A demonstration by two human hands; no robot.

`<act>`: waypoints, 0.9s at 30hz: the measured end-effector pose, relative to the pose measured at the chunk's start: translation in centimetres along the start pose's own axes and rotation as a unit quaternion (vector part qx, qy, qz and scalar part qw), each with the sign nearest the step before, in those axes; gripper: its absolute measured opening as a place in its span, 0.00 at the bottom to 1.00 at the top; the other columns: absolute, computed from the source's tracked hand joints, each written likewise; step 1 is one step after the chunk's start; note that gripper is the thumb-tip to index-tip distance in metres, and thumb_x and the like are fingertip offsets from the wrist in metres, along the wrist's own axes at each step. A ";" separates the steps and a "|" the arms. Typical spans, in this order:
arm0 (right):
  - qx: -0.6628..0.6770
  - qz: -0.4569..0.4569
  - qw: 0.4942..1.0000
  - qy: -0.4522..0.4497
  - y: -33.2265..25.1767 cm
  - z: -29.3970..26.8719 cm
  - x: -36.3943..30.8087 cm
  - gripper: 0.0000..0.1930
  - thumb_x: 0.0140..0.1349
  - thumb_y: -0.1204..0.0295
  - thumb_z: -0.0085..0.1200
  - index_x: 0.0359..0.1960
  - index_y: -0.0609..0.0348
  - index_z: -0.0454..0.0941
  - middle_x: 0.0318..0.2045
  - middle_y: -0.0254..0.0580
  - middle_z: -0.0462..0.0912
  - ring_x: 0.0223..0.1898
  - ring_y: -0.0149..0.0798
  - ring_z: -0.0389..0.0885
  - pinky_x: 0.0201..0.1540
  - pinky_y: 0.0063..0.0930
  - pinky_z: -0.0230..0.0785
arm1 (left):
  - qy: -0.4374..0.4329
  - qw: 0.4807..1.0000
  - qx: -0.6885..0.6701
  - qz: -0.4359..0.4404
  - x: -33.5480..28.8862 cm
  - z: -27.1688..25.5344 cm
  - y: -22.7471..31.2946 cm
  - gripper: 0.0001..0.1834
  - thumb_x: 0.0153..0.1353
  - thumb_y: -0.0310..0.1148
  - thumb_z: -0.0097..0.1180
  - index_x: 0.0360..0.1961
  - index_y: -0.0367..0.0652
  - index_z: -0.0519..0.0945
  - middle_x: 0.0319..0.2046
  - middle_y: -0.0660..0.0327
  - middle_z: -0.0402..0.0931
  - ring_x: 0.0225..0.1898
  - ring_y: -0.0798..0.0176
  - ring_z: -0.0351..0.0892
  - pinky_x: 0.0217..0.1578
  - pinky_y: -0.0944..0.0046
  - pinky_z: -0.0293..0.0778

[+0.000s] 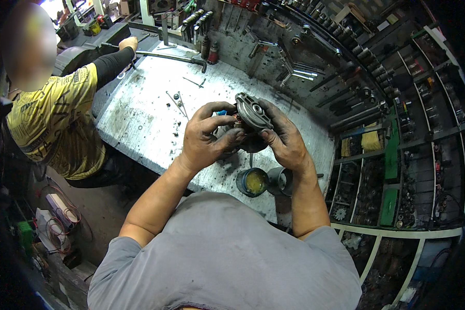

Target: The person assembles a small cylindrical electrical component on a cluttered workbench. They repeatedly insert and remove a circular rotor-like part, apply lubricant from a small container, and reattach the housing. The person handles the component with both hands, occasionally rotating it to access different sides.

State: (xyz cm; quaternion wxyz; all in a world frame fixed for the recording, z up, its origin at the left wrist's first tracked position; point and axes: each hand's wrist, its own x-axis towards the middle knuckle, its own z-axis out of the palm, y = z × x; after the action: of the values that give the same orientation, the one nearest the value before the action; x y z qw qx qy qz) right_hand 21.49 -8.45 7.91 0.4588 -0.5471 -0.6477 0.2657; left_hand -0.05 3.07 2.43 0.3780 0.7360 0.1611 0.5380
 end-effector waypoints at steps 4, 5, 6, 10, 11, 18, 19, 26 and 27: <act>0.030 0.002 1.000 0.007 -0.1 0.5 0.1 0.36 0.76 0.60 0.62 0.78 0.69 0.66 0.71 0.56 0.77 0.72 0.45 0.75 0.76 0.39 0.64 | 0.011 1.000 -0.016 -0.003 -0.4 0.2 -0.2 0.17 0.54 0.31 0.80 0.45 0.42 0.91 0.52 0.53 0.86 0.54 0.49 0.86 0.55 0.53 0.81; 0.039 0.005 0.999 0.008 -0.1 0.5 0.1 0.36 0.77 0.59 0.62 0.78 0.69 0.66 0.71 0.55 0.78 0.72 0.45 0.75 0.75 0.39 0.65 | 0.010 1.000 -0.026 -0.010 -0.5 0.2 -0.2 0.17 0.55 0.31 0.80 0.45 0.42 0.91 0.52 0.53 0.87 0.54 0.49 0.86 0.55 0.53 0.82; 0.027 0.006 1.000 0.013 -0.2 0.5 0.1 0.35 0.77 0.59 0.61 0.78 0.69 0.66 0.70 0.55 0.78 0.71 0.45 0.76 0.75 0.39 0.65 | 0.015 0.999 -0.027 -0.015 -0.5 0.3 -0.2 0.16 0.55 0.31 0.80 0.45 0.42 0.90 0.52 0.54 0.87 0.54 0.50 0.86 0.55 0.53 0.82; 0.005 0.029 0.999 0.028 -0.3 0.1 0.3 0.34 0.79 0.60 0.59 0.78 0.68 0.66 0.67 0.55 0.81 0.69 0.44 0.78 0.74 0.39 0.67 | 0.012 0.999 -0.022 -0.023 -0.3 0.2 0.0 0.15 0.58 0.31 0.79 0.46 0.41 0.90 0.52 0.52 0.87 0.55 0.51 0.87 0.55 0.56 0.83; 0.005 0.034 0.999 0.031 -0.3 0.0 0.4 0.34 0.79 0.60 0.59 0.78 0.68 0.66 0.67 0.55 0.81 0.68 0.44 0.78 0.74 0.39 0.68 | 0.009 1.000 -0.016 -0.021 -0.2 0.1 0.2 0.15 0.60 0.32 0.78 0.46 0.40 0.90 0.52 0.52 0.87 0.55 0.52 0.88 0.55 0.56 0.83; -0.018 0.018 1.000 0.018 -0.1 0.0 0.4 0.33 0.77 0.64 0.61 0.78 0.67 0.66 0.69 0.55 0.79 0.70 0.44 0.77 0.74 0.39 0.67 | 0.014 0.987 0.121 0.108 0.8 -0.7 1.0 0.16 0.54 0.25 0.78 0.44 0.40 0.90 0.48 0.53 0.88 0.50 0.49 0.88 0.52 0.53 0.83; -0.011 0.020 1.000 0.017 -0.1 0.0 0.4 0.33 0.77 0.64 0.61 0.78 0.67 0.67 0.69 0.55 0.79 0.70 0.44 0.77 0.75 0.39 0.67 | 0.013 0.985 0.135 0.110 0.8 -0.8 1.0 0.14 0.55 0.25 0.77 0.44 0.40 0.90 0.47 0.52 0.88 0.50 0.49 0.88 0.51 0.53 0.83; -0.018 0.012 1.000 0.003 -0.6 0.1 0.3 0.33 0.77 0.64 0.61 0.77 0.67 0.67 0.69 0.56 0.79 0.71 0.46 0.77 0.75 0.41 0.67 | 0.049 0.991 0.115 0.054 1.1 -0.1 -0.3 0.10 0.61 0.31 0.73 0.42 0.40 0.89 0.47 0.51 0.86 0.47 0.46 0.86 0.51 0.48 0.79; -0.031 0.012 0.999 0.000 -0.7 0.0 0.3 0.33 0.76 0.64 0.61 0.77 0.67 0.67 0.69 0.56 0.78 0.71 0.47 0.77 0.75 0.41 0.67 | 0.049 0.991 0.114 0.050 1.0 -0.1 -0.3 0.10 0.61 0.30 0.74 0.42 0.40 0.89 0.47 0.51 0.86 0.47 0.46 0.86 0.51 0.49 0.79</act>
State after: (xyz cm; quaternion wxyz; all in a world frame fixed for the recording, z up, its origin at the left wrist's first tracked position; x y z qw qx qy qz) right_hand 21.14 -8.34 8.57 0.4386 -0.5687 -0.6491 0.2509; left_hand 0.24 3.95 2.84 0.2559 0.7543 0.2023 0.5698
